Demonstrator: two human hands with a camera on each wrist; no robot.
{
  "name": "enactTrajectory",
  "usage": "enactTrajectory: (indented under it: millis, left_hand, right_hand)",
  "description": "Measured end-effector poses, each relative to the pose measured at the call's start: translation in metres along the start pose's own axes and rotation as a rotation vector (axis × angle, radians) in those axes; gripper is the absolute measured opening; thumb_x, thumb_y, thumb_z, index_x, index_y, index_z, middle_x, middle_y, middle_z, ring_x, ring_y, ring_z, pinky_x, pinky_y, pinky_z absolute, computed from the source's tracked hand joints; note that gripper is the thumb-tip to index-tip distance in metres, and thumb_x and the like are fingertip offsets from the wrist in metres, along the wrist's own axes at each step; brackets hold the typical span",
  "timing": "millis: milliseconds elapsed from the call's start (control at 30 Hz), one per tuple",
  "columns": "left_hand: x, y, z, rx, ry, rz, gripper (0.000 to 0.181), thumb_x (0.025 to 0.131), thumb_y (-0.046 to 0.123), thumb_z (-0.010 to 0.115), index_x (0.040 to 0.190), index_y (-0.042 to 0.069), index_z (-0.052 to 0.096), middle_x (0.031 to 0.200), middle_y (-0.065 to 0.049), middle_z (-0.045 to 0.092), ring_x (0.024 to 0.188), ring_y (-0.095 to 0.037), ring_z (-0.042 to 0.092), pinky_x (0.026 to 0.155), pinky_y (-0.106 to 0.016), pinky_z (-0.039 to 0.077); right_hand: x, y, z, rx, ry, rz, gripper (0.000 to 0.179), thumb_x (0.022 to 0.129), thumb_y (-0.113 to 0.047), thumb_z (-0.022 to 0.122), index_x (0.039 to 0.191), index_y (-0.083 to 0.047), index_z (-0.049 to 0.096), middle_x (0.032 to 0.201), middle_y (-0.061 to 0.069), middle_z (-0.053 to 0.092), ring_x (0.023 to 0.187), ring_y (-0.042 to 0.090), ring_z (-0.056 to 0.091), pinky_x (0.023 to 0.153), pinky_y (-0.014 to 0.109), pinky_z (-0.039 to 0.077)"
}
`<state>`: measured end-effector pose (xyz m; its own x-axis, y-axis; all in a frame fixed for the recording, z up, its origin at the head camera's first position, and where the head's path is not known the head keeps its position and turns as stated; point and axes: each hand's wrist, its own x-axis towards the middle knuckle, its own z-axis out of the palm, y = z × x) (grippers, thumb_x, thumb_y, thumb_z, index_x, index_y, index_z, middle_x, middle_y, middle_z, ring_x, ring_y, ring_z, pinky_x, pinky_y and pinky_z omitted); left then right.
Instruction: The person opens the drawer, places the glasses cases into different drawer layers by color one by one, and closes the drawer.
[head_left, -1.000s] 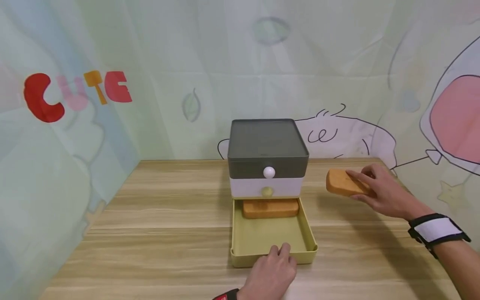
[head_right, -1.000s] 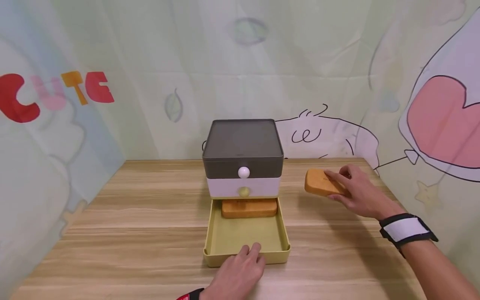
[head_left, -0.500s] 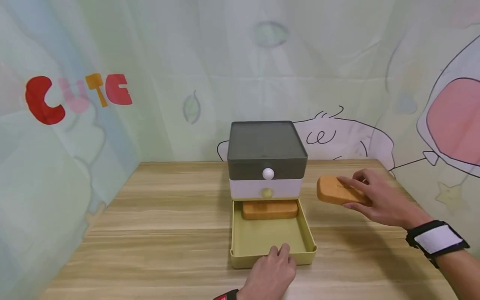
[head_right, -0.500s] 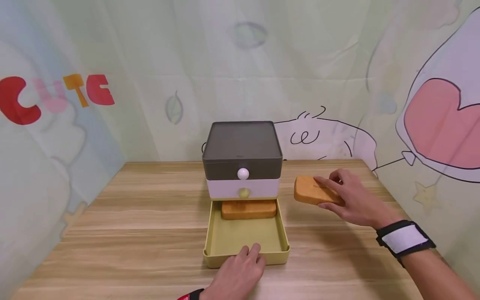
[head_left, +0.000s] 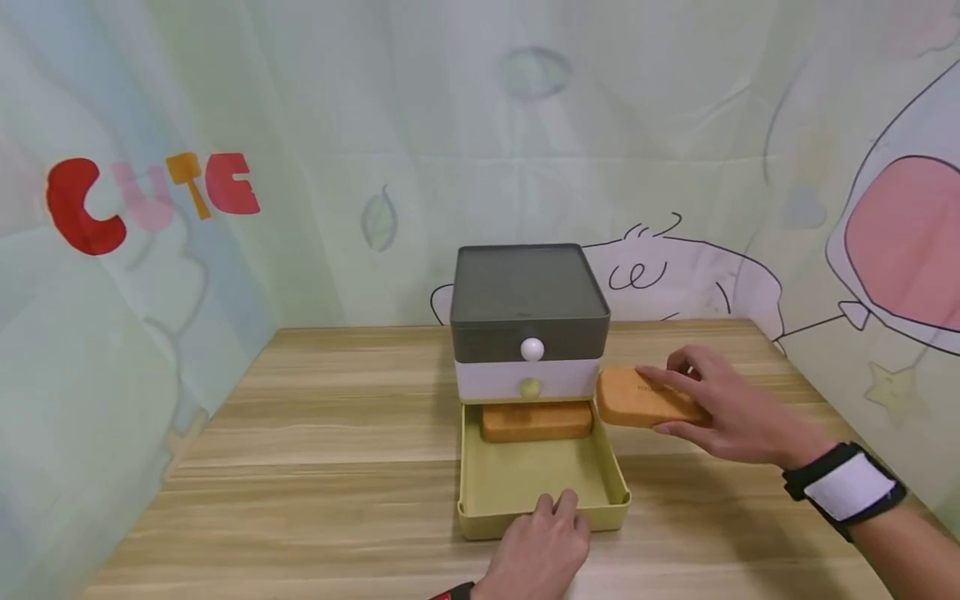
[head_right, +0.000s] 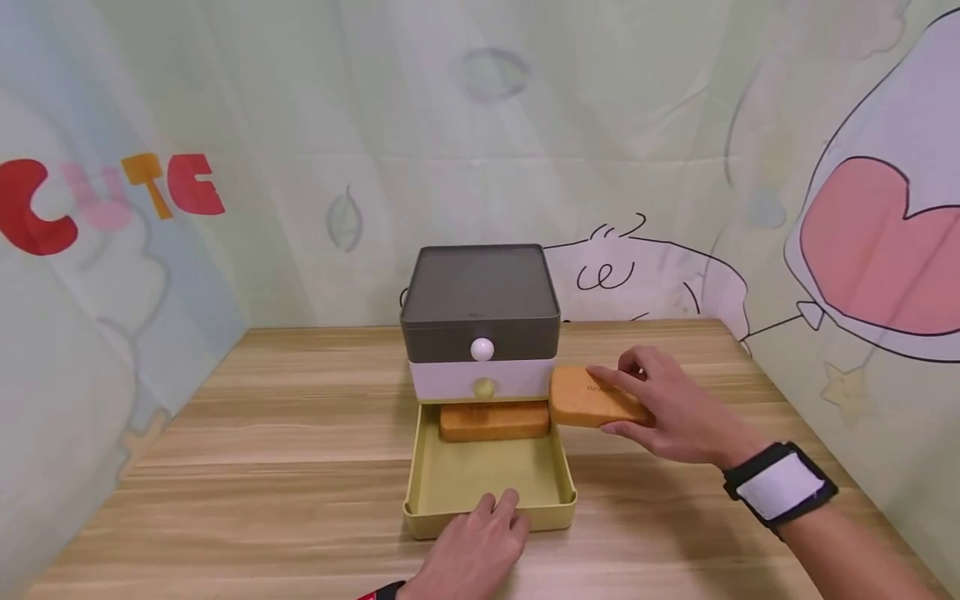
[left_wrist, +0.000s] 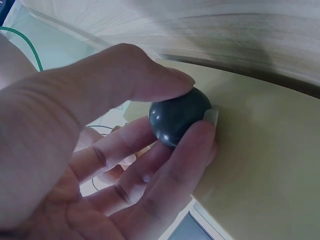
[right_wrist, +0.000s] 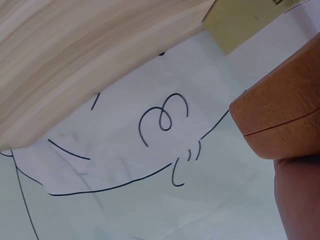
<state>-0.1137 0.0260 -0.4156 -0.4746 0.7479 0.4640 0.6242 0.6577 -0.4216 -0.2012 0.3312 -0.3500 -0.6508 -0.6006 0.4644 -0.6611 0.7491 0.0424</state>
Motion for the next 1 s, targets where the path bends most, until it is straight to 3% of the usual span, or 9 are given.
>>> enactTrajectory:
  millis: [233, 400, 500, 800, 1000]
  left_hand:
    - [0.0, 0.0, 0.002, 0.028, 0.033, -0.006, 0.016, 0.085, 0.018, 0.07, 0.071, 0.022, 0.066, 0.079, 0.005, 0.053, 0.057, -0.005, 0.042, 0.038, -0.015, 0.033]
    - [0.0, -0.001, -0.002, 0.001, -0.064, 0.005, 0.013, 0.09, 0.02, 0.072, 0.077, 0.023, 0.07, 0.083, 0.006, 0.059, 0.06, -0.005, 0.047, 0.04, -0.014, 0.035]
    - [0.001, -0.001, -0.003, -0.005, -0.088, 0.012, 0.012, 0.091, 0.022, 0.072, 0.079, 0.024, 0.072, 0.086, 0.006, 0.061, 0.06, -0.005, 0.051, 0.04, -0.014, 0.037]
    - [0.001, -0.001, -0.003, 0.023, -0.051, 0.02, 0.013, 0.09, 0.023, 0.072, 0.077, 0.025, 0.07, 0.085, 0.007, 0.058, 0.058, -0.005, 0.046, 0.039, -0.015, 0.034]
    - [0.001, -0.001, -0.002, 0.032, -0.028, 0.019, 0.009, 0.089, 0.024, 0.071, 0.08, 0.025, 0.072, 0.086, 0.007, 0.059, 0.06, -0.006, 0.048, 0.04, -0.015, 0.036]
  right_hand:
    - [0.011, -0.013, 0.003, 0.017, 0.013, -0.059, 0.075, 0.077, -0.038, 0.087, 0.144, -0.024, 0.058, 0.114, 0.003, 0.055, 0.103, 0.012, 0.047, 0.08, 0.031, 0.045]
    - [0.02, -0.025, 0.007, 0.054, -0.013, -0.071, 0.072, 0.08, -0.042, 0.084, 0.145, -0.025, 0.057, 0.113, 0.0, 0.053, 0.1, 0.009, 0.045, 0.08, 0.028, 0.044]
    - [0.026, -0.033, 0.011, 0.063, -0.02, -0.088, 0.072, 0.08, -0.045, 0.084, 0.144, -0.025, 0.058, 0.113, -0.001, 0.054, 0.1, 0.01, 0.046, 0.081, 0.028, 0.043]
    - [0.042, -0.053, 0.022, 0.057, -0.015, -0.131, 0.07, 0.083, -0.052, 0.079, 0.145, -0.028, 0.057, 0.112, -0.001, 0.056, 0.1, 0.01, 0.049, 0.085, 0.033, 0.042]
    - [0.049, -0.066, 0.033, 0.056, -0.008, -0.155, 0.07, 0.081, -0.052, 0.081, 0.144, -0.029, 0.058, 0.112, 0.0, 0.057, 0.098, 0.011, 0.049, 0.082, 0.03, 0.043]
